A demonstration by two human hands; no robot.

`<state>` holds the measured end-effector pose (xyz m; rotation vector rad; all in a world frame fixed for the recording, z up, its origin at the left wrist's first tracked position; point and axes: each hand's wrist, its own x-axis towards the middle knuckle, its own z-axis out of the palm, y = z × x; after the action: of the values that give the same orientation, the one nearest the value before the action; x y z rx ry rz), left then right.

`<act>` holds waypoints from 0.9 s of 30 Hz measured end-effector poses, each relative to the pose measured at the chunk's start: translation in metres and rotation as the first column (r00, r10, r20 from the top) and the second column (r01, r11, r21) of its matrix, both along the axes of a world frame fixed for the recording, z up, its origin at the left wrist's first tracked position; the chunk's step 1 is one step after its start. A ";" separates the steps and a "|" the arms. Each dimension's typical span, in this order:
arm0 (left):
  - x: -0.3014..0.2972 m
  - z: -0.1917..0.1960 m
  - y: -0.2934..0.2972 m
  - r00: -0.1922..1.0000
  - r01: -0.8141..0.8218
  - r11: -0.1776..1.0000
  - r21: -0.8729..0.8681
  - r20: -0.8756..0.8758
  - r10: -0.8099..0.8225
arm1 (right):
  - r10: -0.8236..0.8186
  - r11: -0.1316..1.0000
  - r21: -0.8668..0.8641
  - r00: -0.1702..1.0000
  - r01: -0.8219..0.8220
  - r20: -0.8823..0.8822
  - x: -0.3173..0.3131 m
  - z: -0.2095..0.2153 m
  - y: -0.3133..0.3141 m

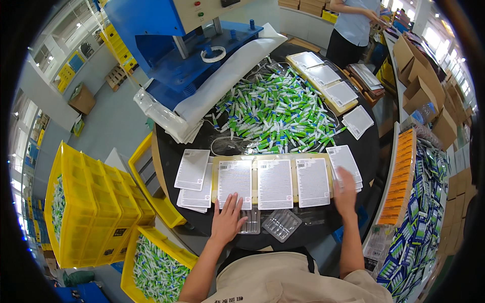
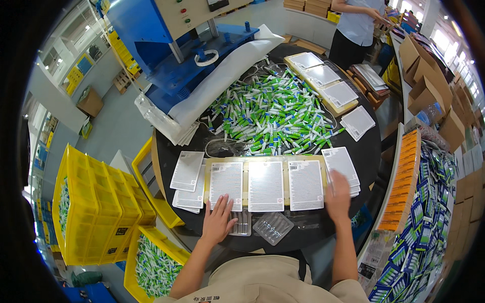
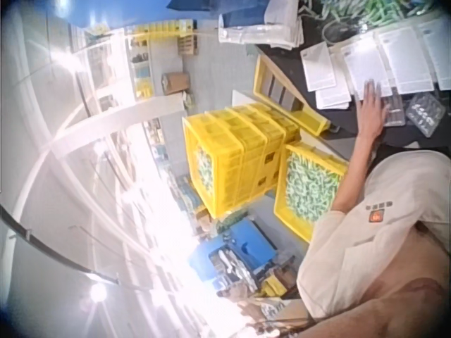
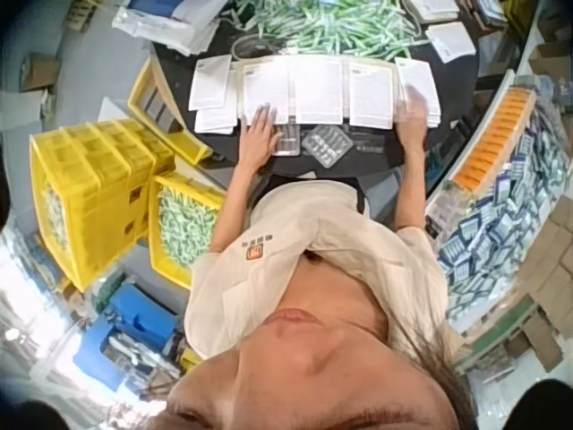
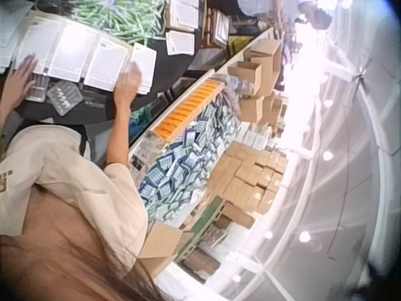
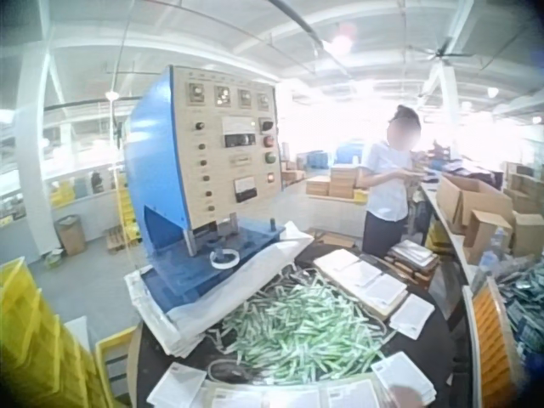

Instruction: The person assembles green cylindrical batteries into clear plastic trays, places the trays into white cardboard boxes, and closes the boxes. The person repeats this process multiple times at a workbench in a factory setting.

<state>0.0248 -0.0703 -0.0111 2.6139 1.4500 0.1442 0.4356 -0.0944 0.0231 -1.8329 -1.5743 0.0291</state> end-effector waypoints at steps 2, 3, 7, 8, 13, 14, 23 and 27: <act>-0.002 -0.001 0.003 1.000 0.013 1.000 -0.023 0.014 -0.012 | -0.233 0.960 0.127 0.964 0.248 -0.127 0.055 -0.022 -0.010; -0.003 0.000 0.003 1.000 0.011 0.999 -0.031 0.025 -0.010 | -0.369 0.911 0.182 0.928 0.370 -0.040 0.090 -0.036 -0.016; -0.010 0.010 0.004 0.980 -0.038 0.997 -0.072 0.193 0.051 | -0.803 0.533 -0.084 0.471 0.842 -0.366 0.223 -0.128 -0.041; -0.015 0.012 0.004 0.957 -0.078 0.996 -0.037 0.279 0.085 | -0.681 0.535 -0.319 0.175 0.783 -0.712 0.247 -0.152 -0.047; -0.056 0.007 -0.009 0.674 -0.410 0.912 -0.019 0.667 0.317 | -0.462 0.649 -0.310 0.036 0.694 -0.886 0.247 -0.238 -0.058; -0.069 0.002 -0.010 0.559 -0.421 0.904 -0.078 0.763 0.326 | -0.458 0.660 -0.346 -0.008 0.667 -0.889 0.243 -0.235 -0.059; -0.192 -0.092 -0.050 -0.532 -0.499 0.267 -0.824 0.535 0.657 | -0.426 0.569 -0.262 0.006 0.780 -0.905 0.062 -0.189 -0.112; -0.212 -0.142 -0.076 -0.707 -0.241 0.108 -0.964 0.251 0.661 | -0.605 0.752 -0.545 0.062 0.370 -0.794 -0.054 -0.139 -0.180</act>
<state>-0.1872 -0.1467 -0.1530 -0.1329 1.7088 1.3862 0.3816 -0.2748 -0.1161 -1.7639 0.0288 0.8768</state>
